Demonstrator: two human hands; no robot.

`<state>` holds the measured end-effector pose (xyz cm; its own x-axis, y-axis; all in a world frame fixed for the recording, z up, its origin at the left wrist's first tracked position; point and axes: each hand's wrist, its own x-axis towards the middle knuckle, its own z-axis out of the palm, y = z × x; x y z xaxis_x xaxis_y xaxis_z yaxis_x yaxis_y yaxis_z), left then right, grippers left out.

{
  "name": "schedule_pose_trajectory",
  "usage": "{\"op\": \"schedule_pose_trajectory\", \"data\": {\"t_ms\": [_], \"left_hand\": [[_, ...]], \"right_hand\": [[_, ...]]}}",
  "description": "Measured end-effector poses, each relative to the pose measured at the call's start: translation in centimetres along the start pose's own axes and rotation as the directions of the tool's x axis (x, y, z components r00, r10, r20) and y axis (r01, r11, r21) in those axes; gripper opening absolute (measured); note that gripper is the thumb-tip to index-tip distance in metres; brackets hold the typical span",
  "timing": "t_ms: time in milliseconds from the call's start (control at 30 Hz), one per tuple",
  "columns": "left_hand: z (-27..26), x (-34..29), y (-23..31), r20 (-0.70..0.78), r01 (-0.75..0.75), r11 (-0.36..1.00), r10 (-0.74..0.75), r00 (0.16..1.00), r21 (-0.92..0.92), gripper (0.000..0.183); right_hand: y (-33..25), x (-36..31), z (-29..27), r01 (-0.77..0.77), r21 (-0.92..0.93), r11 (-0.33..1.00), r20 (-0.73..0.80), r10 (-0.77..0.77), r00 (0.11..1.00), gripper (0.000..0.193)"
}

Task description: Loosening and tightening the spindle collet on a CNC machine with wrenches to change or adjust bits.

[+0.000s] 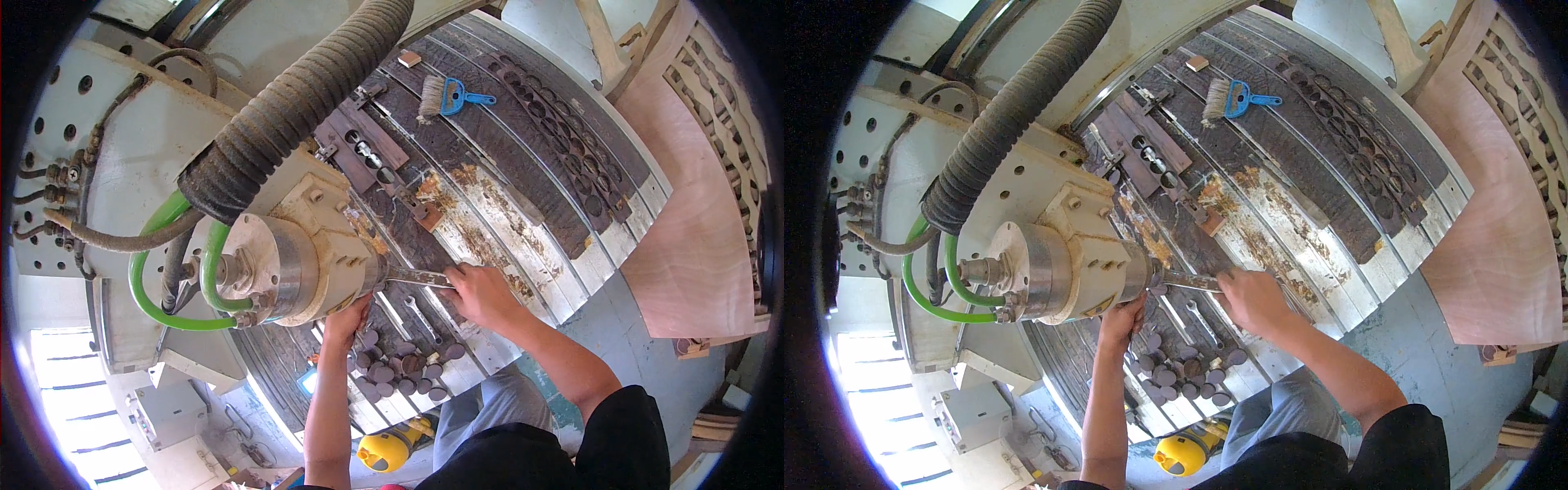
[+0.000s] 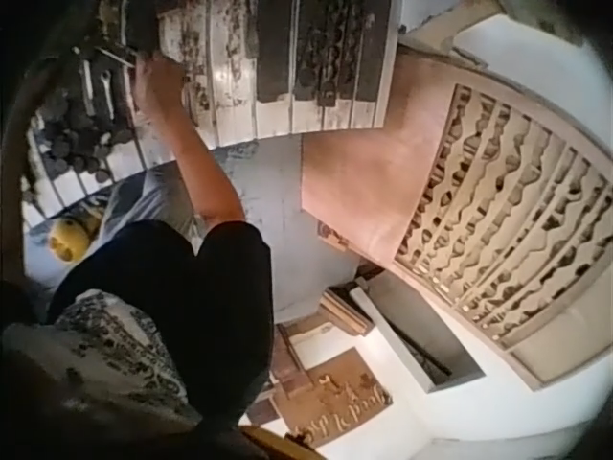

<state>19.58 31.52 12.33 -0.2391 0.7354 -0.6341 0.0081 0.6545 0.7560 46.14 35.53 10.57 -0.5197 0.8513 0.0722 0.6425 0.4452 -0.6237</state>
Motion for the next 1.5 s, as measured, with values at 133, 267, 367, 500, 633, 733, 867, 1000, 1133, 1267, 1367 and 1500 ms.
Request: {"op": "schedule_pose_trajectory", "data": {"t_ms": [133, 267, 367, 500, 633, 733, 867, 1000, 1133, 1267, 1367, 1500], "left_hand": [[-0.1, 0.1, 0.0, 0.028, -0.020, 1.000, 0.020, 0.999, 0.007, 0.013], [-0.1, 0.1, 0.2, 0.047, 0.080, 0.992, -0.075, 0.996, -0.095, 0.011], [-0.5, 0.3, 0.1, 0.146, 0.149, 0.967, -0.120, 0.982, -0.208, 0.013], [-1.0, 1.4, -1.0, 0.277, 0.161, 0.944, -0.079, 0.958, -0.287, 0.020], [-1.1, 1.9, -1.8, 0.333, 0.164, 0.938, -0.056, 0.941, -0.306, 0.025], [-1.1, 1.7, -1.6, 0.322, 0.156, 0.931, -0.044, 0.946, -0.329, 0.026], [-1.2, 1.3, -1.5, 0.298, 0.184, 0.916, -0.075, 0.951, -0.355, 0.025], [-1.7, 1.9, -2.4, 0.356, 0.202, 0.899, -0.056, 0.933, -0.389, 0.023], [-1.1, 1.7, -2.5, 0.224, 0.254, 0.868, -0.171, 0.959, -0.427, 0.029], [-0.9, 1.7, -2.2, 0.278, 0.255, 0.850, -0.134, 0.951, -0.461, 0.026], [-1.1, 1.9, -2.0, 0.264, 0.210, 0.858, -0.091, 0.960, -0.469, 0.023], [-1.2, 1.5, -1.6, 0.222, 0.184, 0.844, -0.079, 0.972, -0.504, 0.023]], "right_hand": [[2.2, -1.0, -2.1, -0.009, -0.098, 0.995, 0.110, 0.019, 0.994, 0.020], [4.7, -3.7, -3.9, -0.104, -0.036, 0.994, -0.025, 0.103, 0.994, 0.023], [7.9, -5.2, -4.2, -0.344, -0.084, 0.935, -0.141, 0.331, 0.933, 0.027], [12.1, -6.1, -3.2, -0.446, -0.143, 0.884, -0.251, 0.403, 0.880, 0.026], [13.7, -6.8, -1.2, -0.448, -0.073, 0.891, -0.261, 0.417, 0.871, 0.025], [13.2, -6.2, -0.6, -0.510, -0.183, 0.840, -0.181, 0.481, 0.858, 0.032], [11.2, -1.5, -3.0, -0.535, -0.283, 0.796, -0.007, 0.556, 0.831, 0.035], [15.9, 11.4, -4.9, -0.287, -0.162, 0.944, -0.334, 0.221, 0.916, 0.028], [23.6, 23.7, -4.9, -0.378, -0.290, 0.879, -0.515, 0.190, 0.836, 0.032], [26.8, 27.4, -3.9, -0.389, -0.429, 0.815, -0.604, 0.061, 0.794, 0.032], [26.4, 28.3, -3.8, -0.333, -0.493, 0.804, -0.229, 0.250, 0.941, 0.031], [22.1, 25.5, -4.0, -0.272, -0.360, 0.892, -0.191, 0.215, 0.958, 0.018]]}}
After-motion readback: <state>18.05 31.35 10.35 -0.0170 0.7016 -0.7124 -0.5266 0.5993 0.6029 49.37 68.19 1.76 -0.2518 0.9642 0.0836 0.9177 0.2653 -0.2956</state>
